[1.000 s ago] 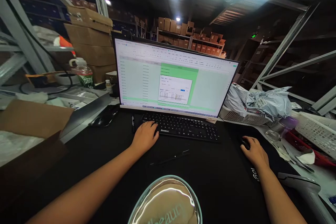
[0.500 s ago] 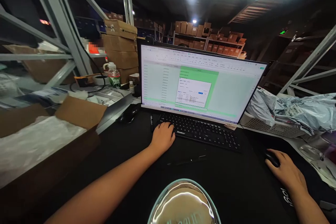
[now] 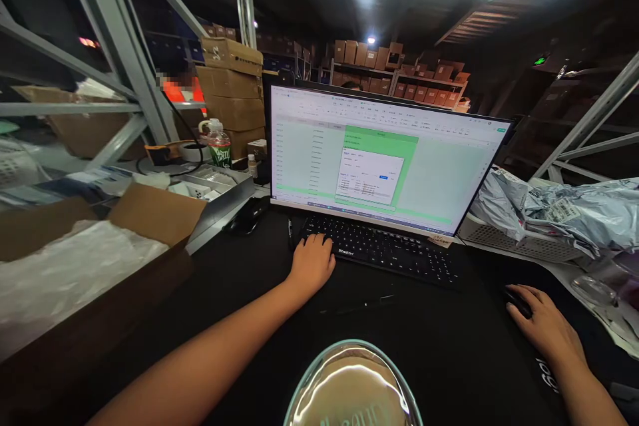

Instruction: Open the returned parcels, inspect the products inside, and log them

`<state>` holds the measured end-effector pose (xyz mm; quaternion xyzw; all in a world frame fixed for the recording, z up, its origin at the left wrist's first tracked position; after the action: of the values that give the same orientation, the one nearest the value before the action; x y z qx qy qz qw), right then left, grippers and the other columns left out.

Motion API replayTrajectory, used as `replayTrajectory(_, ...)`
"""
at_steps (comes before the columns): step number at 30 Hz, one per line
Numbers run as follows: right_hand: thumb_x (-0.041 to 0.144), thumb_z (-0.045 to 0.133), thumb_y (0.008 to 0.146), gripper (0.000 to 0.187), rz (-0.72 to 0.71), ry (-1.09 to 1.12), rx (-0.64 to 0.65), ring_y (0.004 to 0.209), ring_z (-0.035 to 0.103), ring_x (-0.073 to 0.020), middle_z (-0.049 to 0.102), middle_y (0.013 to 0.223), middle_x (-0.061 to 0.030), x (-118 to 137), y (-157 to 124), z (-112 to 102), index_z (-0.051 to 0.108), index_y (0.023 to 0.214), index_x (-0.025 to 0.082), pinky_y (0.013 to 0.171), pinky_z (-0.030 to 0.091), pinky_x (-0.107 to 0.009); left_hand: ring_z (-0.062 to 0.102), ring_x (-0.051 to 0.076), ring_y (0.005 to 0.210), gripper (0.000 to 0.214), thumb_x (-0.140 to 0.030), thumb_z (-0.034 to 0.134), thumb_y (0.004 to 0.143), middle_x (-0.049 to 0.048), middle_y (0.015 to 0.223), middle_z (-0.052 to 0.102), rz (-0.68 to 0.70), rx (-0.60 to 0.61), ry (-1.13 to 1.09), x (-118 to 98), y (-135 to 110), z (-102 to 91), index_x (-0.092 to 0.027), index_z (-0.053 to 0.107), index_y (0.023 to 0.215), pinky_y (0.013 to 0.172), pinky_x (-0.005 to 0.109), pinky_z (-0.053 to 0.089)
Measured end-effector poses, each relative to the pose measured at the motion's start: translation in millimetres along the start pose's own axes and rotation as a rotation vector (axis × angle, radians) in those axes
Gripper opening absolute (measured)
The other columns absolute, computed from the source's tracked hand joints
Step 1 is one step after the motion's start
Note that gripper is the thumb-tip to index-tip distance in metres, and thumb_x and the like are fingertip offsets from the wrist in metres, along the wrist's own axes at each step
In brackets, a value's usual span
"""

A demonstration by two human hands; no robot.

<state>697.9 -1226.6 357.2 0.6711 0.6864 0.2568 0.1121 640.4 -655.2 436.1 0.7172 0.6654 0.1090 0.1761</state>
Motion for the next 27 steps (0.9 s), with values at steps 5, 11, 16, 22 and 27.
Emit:
replayTrajectory(5,0.058,0.045,0.077,0.047,0.015,0.066,0.023,0.124,0.057,-0.0345,0.059,0.121,-0.0097,-1,0,2,0.059,0.113,0.031,0.110,0.043,-0.049,0.056,0.031,0.112,0.024,-0.022,0.054,0.091,0.0150,0.117,0.065,-0.002,0.003,-0.003,-1,-2,0.7,-0.015,0.065,0.111,0.103,0.052,0.044)
replayTrajectory(11,0.059,0.046,0.074,0.055,0.075,0.063,0.022,0.123,0.057,-0.0363,0.060,0.121,-0.0105,4,0,-3,0.057,0.120,0.031,0.107,0.044,-0.051,0.056,0.031,0.115,0.026,-0.022,0.053,0.092,0.0162,0.122,0.064,-0.008,0.015,-0.011,-3,-6,-1.3,-0.015,0.064,0.115,0.106,0.055,0.043)
replayTrajectory(16,0.063,0.047,0.074,0.062,0.122,0.034,0.060,0.123,0.056,-0.0372,0.061,0.123,-0.0120,2,-1,-6,0.057,0.125,0.029,0.105,0.045,-0.051,0.054,0.033,0.123,0.028,-0.022,0.051,0.093,0.0185,0.129,0.061,-0.007,0.023,-0.027,-5,-9,1.3,-0.013,0.063,0.117,0.110,0.057,0.040)
replayTrajectory(22,0.060,0.043,0.076,0.062,0.100,0.003,0.048,0.122,0.057,-0.0337,0.061,0.123,-0.0135,17,-2,-16,0.058,0.122,0.022,0.107,0.044,-0.045,0.038,0.035,0.143,0.049,-0.027,0.050,0.095,0.0231,0.154,0.040,-0.018,0.035,-0.091,-3,-10,10.3,-0.013,0.046,0.142,0.118,0.062,0.027)
replayTrajectory(27,0.058,0.042,0.080,0.064,0.123,-0.035,0.070,0.120,0.058,-0.0314,0.058,0.130,-0.0121,23,-4,-19,0.056,0.131,0.021,0.102,0.046,-0.043,0.031,0.041,0.146,0.077,-0.023,0.060,0.082,0.0300,0.162,0.015,-0.099,0.059,-0.160,4,-8,9.5,-0.008,0.029,0.150,0.117,0.057,0.031)
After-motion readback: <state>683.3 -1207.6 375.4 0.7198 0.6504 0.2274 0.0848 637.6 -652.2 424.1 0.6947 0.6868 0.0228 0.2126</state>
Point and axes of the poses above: each hand's wrist, its own y-axis towards the middle knuckle, its own z-axis out of the palm, x = y × z, the point moved 6 cm from there along y, towards the middle knuckle
